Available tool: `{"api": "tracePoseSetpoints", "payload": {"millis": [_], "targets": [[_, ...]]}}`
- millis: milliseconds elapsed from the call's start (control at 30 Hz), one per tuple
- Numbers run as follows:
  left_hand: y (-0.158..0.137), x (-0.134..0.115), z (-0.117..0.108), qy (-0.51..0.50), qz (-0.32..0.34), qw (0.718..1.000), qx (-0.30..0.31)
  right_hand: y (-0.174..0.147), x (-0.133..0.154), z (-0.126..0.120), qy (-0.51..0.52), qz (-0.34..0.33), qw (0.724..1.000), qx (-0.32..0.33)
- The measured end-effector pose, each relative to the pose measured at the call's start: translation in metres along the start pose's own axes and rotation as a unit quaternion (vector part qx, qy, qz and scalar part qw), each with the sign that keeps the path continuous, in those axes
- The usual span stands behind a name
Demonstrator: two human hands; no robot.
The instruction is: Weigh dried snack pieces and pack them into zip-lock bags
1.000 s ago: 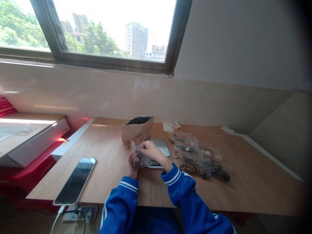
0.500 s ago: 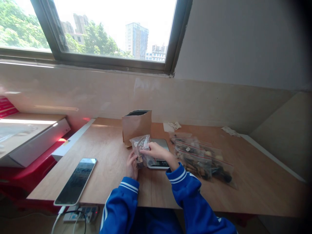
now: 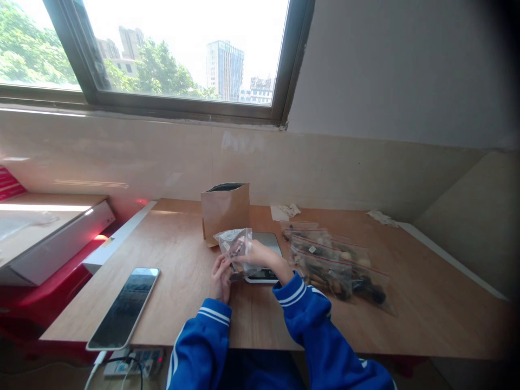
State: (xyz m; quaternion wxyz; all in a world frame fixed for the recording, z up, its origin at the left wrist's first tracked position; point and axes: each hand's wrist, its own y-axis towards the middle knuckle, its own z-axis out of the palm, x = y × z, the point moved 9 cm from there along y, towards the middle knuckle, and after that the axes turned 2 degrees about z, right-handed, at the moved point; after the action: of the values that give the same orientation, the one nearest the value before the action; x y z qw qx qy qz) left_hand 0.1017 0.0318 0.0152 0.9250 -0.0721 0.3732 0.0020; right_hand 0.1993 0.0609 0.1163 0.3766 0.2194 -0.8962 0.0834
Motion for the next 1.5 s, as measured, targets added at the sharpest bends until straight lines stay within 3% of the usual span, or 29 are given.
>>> {"api": "tracePoseSetpoints", "payload": {"millis": [133,400,667,767,867,967,1067,1233,1500], "targets": [[0.003,-0.003,-0.006,0.000,0.021,1.000,-0.018,-0.002,0.004,0.002,0.023,-0.026,0.999,0.005],[0.003,-0.001,-0.007,-0.017,0.022,0.999,-0.033,-0.008,0.005,-0.009,-0.021,0.007,0.998,-0.056],[0.006,0.000,-0.014,-0.031,0.004,0.998,-0.058,-0.010,0.008,-0.028,0.122,-0.036,0.986,-0.109],[0.008,0.003,-0.018,-0.054,-0.011,0.996,-0.063,-0.006,0.015,-0.051,0.181,-0.052,0.968,-0.165],[0.009,0.005,-0.020,-0.079,-0.020,0.994,-0.070,0.001,0.036,-0.088,0.209,-0.112,0.938,-0.254],[0.009,0.006,-0.021,-0.089,-0.029,0.992,-0.080,0.014,0.063,-0.122,0.190,-0.187,0.905,-0.332],[0.009,0.006,-0.021,-0.093,-0.035,0.991,-0.085,0.039,0.079,-0.137,0.145,-0.215,0.900,-0.351],[0.007,0.008,-0.023,-0.096,-0.047,0.989,-0.099,0.075,0.078,-0.130,0.057,-0.215,0.912,-0.344],[0.004,0.007,-0.021,-0.104,-0.060,0.986,-0.114,0.078,0.069,-0.121,0.056,-0.190,0.922,-0.333]]}}
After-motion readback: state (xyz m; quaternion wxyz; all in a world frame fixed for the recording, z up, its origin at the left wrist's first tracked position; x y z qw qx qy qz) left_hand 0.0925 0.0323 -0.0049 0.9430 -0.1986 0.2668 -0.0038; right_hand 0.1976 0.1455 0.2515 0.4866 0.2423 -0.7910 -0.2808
